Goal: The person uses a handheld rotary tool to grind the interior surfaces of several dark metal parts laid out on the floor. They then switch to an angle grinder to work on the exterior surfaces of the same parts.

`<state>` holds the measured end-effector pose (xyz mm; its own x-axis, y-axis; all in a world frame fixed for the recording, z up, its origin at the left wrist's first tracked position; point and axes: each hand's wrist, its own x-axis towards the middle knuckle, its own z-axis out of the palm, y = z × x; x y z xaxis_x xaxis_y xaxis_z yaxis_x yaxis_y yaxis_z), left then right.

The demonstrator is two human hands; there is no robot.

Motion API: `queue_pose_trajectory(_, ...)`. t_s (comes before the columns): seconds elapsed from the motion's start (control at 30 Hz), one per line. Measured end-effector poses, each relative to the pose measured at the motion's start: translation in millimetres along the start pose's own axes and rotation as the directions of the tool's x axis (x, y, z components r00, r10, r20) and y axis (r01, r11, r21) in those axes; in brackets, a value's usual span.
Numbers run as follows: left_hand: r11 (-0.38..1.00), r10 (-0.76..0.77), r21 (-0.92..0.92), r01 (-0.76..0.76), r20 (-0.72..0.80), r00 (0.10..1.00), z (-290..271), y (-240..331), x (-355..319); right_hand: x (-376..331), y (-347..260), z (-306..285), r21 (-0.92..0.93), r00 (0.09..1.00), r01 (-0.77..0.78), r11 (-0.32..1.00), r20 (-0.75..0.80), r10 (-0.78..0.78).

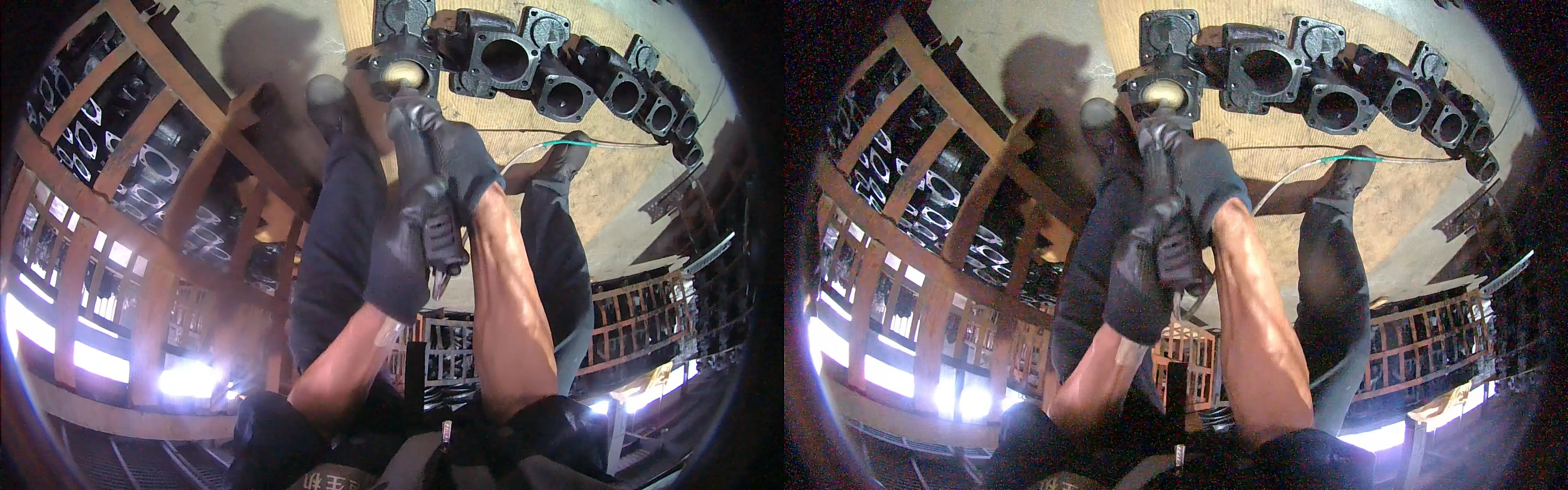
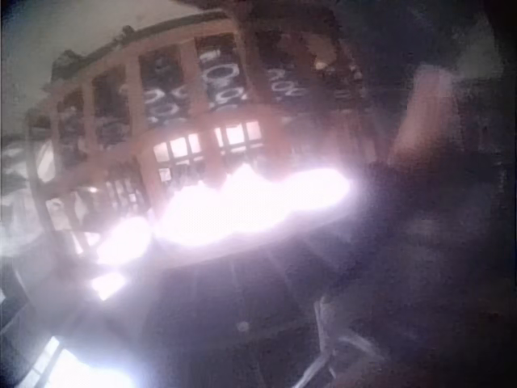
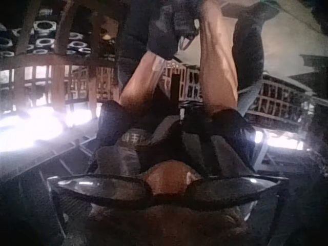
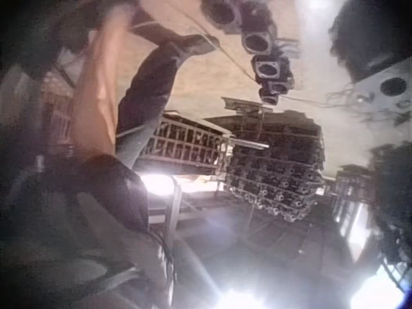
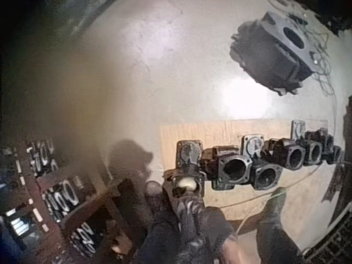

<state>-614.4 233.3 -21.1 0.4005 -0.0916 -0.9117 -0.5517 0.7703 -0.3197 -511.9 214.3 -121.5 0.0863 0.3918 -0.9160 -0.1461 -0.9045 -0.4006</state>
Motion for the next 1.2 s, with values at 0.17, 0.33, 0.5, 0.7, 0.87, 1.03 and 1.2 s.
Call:
queue_pose_trajectory(0.17,0.947,0.162,0.305,-0.099,-0.190,0.968,22,-2,-3,2,-16,-4,0.029,0.998,-0.034,0.999,0.048,0.033)
queue_pose_trajectory(0.33,0.946,0.111,0.322,-0.050,-0.175,0.978,27,-4,-9,-6,-30,-15,-0.067,0.978,-0.204,0.977,0.040,0.207)
queue_pose_trajectory(0.5,0.947,0.204,0.286,-0.146,-0.186,0.961,28,-5,1,11,-22,-11,0.004,0.976,-0.208,0.978,0.068,0.207)
queue_pose_trajectory(0.7,0.964,0.092,0.264,-0.027,-0.239,0.967,32,-33,-32,-41,-25,-19,0.282,0.944,-0.328,0.901,0.119,0.307)
queue_pose_trajectory(0.87,0.966,0.044,0.255,0.043,-0.328,0.944,5,-68,-46,-75,0,-25,0.435,0.954,-0.296,0.850,0.171,0.244)
queue_pose_trajectory(1.03,0.931,0.155,0.364,0.013,-0.428,0.890,19,-80,-42,-83,17,-36,0.490,0.950,-0.305,0.816,0.220,0.223)
queue_pose_trajectory(1.2,0.922,0.167,0.387,0.018,-0.438,0.883,5,-85,-34,-81,16,-36,0.577,0.965,-0.261,0.774,0.177,0.194)
